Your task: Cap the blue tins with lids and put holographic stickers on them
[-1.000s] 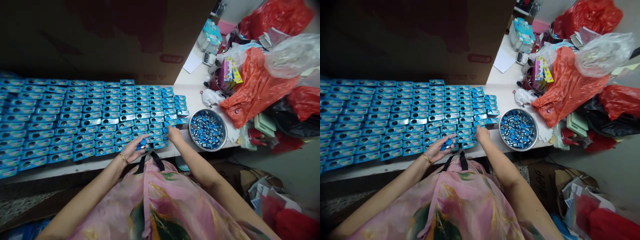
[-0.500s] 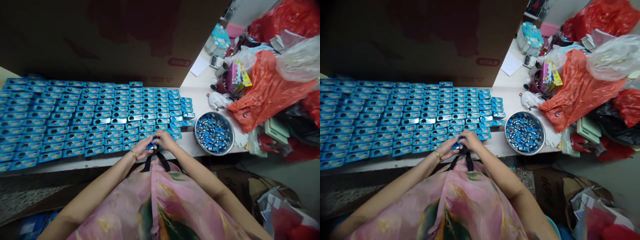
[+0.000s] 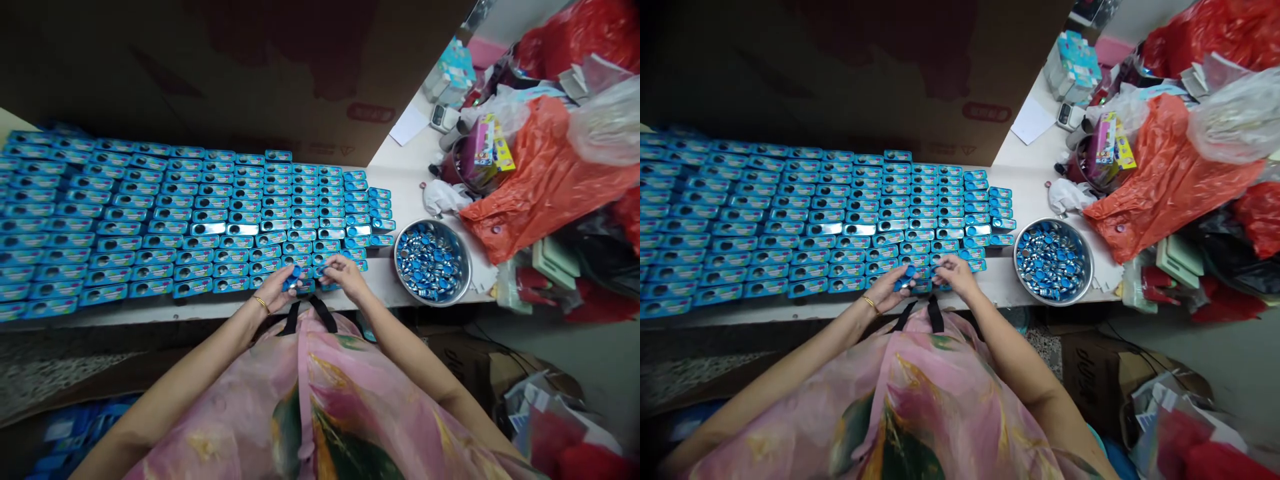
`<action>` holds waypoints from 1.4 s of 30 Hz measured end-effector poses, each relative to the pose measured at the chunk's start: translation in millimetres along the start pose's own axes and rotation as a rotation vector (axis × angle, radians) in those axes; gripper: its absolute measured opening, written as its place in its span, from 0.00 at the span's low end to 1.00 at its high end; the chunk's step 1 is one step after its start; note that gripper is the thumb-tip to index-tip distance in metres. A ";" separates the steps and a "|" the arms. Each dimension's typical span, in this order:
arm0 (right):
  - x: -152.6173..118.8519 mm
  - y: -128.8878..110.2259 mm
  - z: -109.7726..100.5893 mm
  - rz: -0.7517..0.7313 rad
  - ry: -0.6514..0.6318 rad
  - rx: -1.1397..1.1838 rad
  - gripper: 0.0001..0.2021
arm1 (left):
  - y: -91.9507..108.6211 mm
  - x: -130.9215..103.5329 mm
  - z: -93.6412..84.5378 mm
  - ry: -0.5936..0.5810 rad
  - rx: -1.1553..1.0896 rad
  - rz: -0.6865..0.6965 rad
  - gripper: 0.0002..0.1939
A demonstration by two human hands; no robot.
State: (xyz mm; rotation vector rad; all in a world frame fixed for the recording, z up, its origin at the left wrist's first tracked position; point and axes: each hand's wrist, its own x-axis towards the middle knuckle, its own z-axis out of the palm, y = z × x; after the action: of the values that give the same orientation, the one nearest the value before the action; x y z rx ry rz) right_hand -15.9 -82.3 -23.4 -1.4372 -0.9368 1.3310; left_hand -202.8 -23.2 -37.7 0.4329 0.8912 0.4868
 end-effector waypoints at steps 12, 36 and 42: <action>10.0 9.4 12.3 0.213 -0.056 -1.451 0.21 | -4.8 -15.5 -11.5 -0.008 0.004 0.001 0.12; 27.0 -0.9 9.5 0.006 0.041 -1.128 0.07 | -2.3 -15.7 -0.1 -0.090 -0.067 -0.045 0.10; 44.8 -15.5 28.2 0.183 -0.100 -1.479 0.20 | 6.6 -23.2 -10.1 -0.074 -0.160 0.033 0.16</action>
State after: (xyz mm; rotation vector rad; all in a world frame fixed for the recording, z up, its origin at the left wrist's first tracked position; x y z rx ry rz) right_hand -37.6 -31.7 -20.4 -2.5457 -2.0945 0.7008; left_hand -224.8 -29.5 -25.2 0.3172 0.7684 0.5645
